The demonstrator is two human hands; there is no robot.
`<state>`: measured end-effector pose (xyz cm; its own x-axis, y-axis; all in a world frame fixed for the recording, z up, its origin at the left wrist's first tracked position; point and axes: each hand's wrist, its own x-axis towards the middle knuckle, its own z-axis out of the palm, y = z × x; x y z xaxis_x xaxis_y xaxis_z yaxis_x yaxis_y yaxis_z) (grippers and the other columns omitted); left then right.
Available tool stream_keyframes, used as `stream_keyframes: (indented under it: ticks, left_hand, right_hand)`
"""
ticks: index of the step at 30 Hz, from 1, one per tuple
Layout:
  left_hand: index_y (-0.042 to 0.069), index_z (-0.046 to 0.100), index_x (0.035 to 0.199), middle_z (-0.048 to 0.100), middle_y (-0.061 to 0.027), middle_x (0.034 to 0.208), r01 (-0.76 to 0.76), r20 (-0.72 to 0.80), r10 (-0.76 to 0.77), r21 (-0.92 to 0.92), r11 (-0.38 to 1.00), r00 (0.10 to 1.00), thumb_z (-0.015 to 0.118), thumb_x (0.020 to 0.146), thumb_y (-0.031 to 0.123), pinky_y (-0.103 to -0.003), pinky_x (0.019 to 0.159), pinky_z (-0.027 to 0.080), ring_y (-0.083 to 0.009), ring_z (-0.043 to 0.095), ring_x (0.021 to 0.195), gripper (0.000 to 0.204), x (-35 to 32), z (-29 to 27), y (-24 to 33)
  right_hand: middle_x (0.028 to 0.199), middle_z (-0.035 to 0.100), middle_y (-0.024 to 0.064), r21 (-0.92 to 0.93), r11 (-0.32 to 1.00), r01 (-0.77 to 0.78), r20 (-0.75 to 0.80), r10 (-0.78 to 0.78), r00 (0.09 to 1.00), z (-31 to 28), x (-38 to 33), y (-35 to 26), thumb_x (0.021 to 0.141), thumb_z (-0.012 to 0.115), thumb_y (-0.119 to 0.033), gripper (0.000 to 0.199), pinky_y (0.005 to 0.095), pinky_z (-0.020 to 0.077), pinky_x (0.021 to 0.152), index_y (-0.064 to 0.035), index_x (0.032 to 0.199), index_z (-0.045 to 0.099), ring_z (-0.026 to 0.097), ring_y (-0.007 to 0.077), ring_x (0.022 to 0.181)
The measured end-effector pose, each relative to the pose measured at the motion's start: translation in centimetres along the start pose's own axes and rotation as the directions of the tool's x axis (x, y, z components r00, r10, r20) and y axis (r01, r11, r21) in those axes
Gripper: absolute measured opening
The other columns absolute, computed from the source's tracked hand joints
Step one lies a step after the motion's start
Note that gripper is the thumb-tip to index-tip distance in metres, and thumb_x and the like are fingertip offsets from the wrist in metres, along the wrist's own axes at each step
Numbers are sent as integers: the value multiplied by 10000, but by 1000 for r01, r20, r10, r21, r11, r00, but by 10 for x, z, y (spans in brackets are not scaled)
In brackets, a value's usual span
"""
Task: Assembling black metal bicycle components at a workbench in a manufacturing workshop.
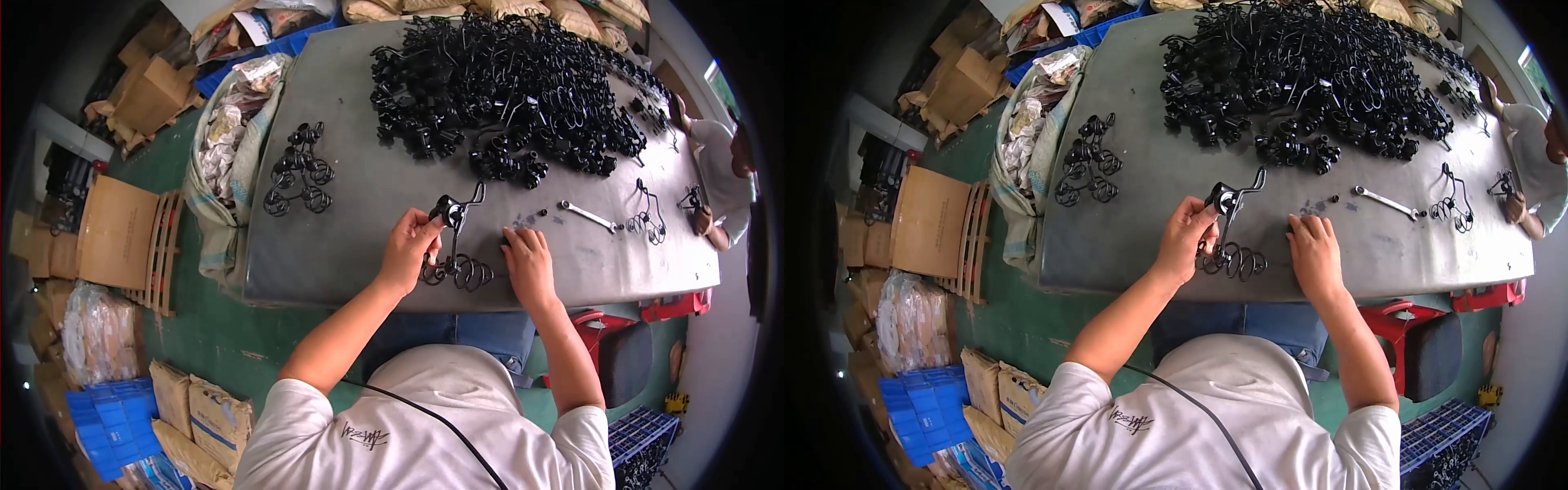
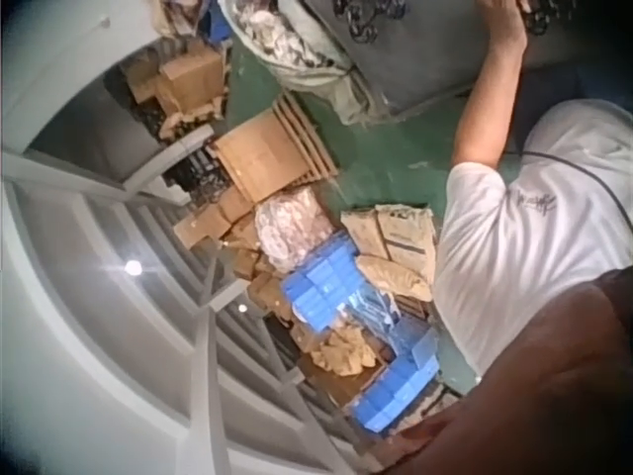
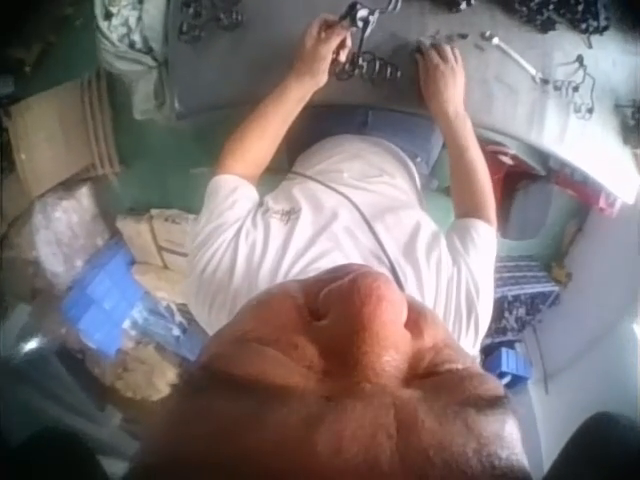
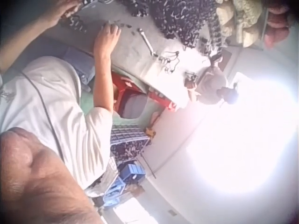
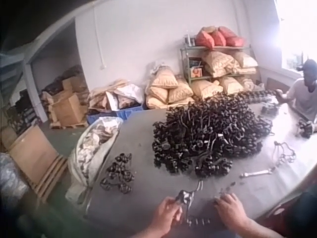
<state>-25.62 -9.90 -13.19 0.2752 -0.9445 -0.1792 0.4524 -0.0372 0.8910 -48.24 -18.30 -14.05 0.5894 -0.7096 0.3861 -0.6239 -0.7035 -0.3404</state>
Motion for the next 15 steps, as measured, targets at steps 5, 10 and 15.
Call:
stream_keyframes:
  ticks: [5,10,15]
  left_hand:
    - [101,488,901,556,-9,698,-60,-12,61,89,994,998,713,936,312,-214,462,361,-68,491,550,311,-2,-2,-1]
    - [95,501,913,560,-9,699,-27,12,26,91,995,1000,700,945,310,-215,472,378,-67,505,558,294,-1,1,3]
    - [78,504,917,571,-13,696,-10,28,7,105,994,1000,681,962,275,-217,480,408,-66,521,562,269,-2,3,6]
  right_hand:
    - [1026,638,89,562,814,-150,-55,218,974,-22,31,-48,840,695,15,318,334,528,782,-30,1151,644,649,208,880]
    - [1039,635,84,626,780,-11,-86,83,993,-23,51,-74,820,723,32,304,293,542,707,-37,1106,648,661,170,839]
    - [1060,575,90,624,781,-27,-59,82,995,-22,50,-70,833,730,8,300,293,542,742,-61,1117,662,637,178,826]
